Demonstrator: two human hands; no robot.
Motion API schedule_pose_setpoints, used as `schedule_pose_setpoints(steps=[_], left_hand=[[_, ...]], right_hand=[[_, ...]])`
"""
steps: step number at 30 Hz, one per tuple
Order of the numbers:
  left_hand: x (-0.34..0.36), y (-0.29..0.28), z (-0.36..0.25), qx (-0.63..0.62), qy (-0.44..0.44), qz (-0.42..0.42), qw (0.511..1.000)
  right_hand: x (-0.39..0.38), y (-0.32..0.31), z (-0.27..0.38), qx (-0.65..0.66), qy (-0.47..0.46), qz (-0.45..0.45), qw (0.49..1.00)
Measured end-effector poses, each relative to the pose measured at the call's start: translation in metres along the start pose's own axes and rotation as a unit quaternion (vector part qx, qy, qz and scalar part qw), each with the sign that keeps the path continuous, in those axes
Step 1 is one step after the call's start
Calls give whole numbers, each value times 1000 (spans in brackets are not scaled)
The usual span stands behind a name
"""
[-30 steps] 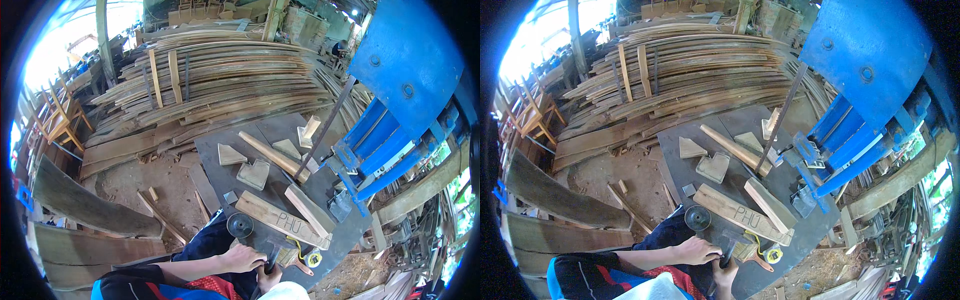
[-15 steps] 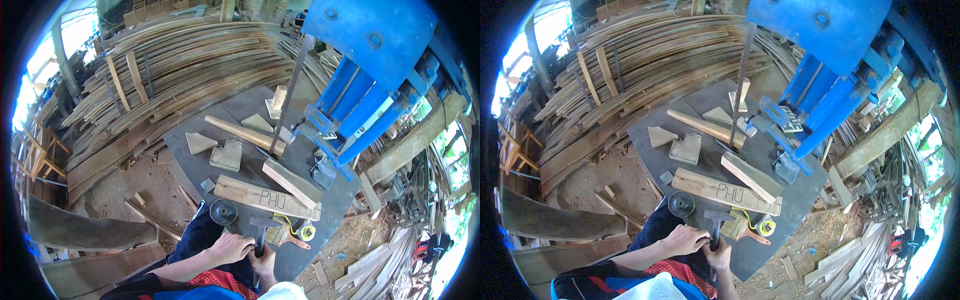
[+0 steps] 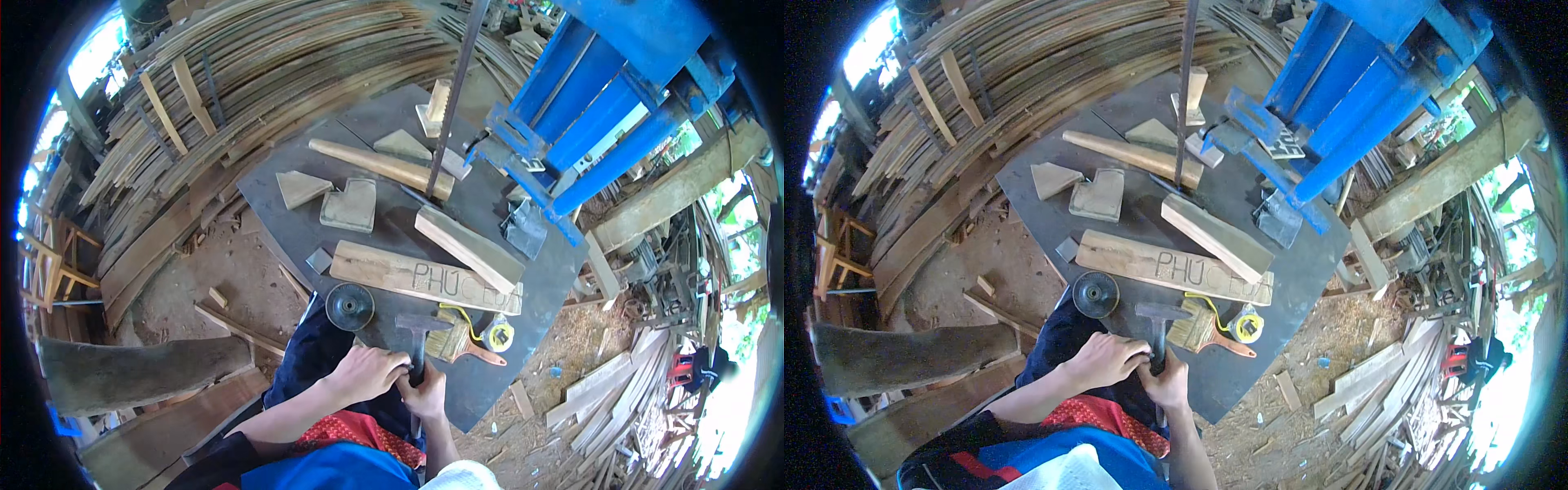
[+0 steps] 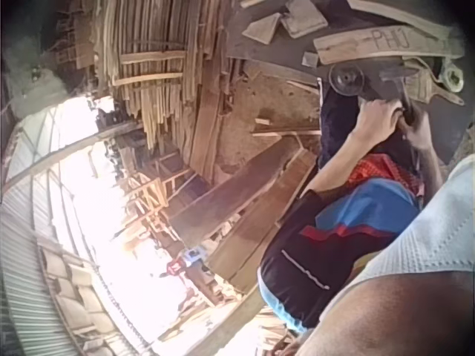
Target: Chiseling and marking wood blocks at a workbench in a workshop.
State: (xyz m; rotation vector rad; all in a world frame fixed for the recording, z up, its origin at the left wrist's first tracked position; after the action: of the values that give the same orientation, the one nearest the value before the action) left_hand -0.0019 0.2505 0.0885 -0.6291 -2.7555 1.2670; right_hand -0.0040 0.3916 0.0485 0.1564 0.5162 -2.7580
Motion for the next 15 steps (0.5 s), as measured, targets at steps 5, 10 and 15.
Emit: schedule_pose_setpoints(steps=[5, 10, 15], left_hand=[[1, -3, -4, -15, 5, 2, 1000], [1, -3, 0, -17, 29, -7, 999], [5, -6, -3, -23, 22, 40, 999]], right_hand=[[0, -1, -6, 17, 4, 13, 1000], [2, -2, 1, -15, -17, 9, 1000], [1, 0, -7, 24, -10, 0, 1000]])
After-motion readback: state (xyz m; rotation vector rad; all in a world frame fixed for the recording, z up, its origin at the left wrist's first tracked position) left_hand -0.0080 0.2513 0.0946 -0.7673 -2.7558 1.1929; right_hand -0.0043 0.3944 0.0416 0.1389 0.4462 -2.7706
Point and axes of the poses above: each hand's wrist, its own x-axis towards the middle knuckle, its own y-axis out of the palm, z = x × y, the point moved 6 cm from there along x, towards the middle knuckle, and after that the axes turned 6 degrees about z, right-handed, at the moved point
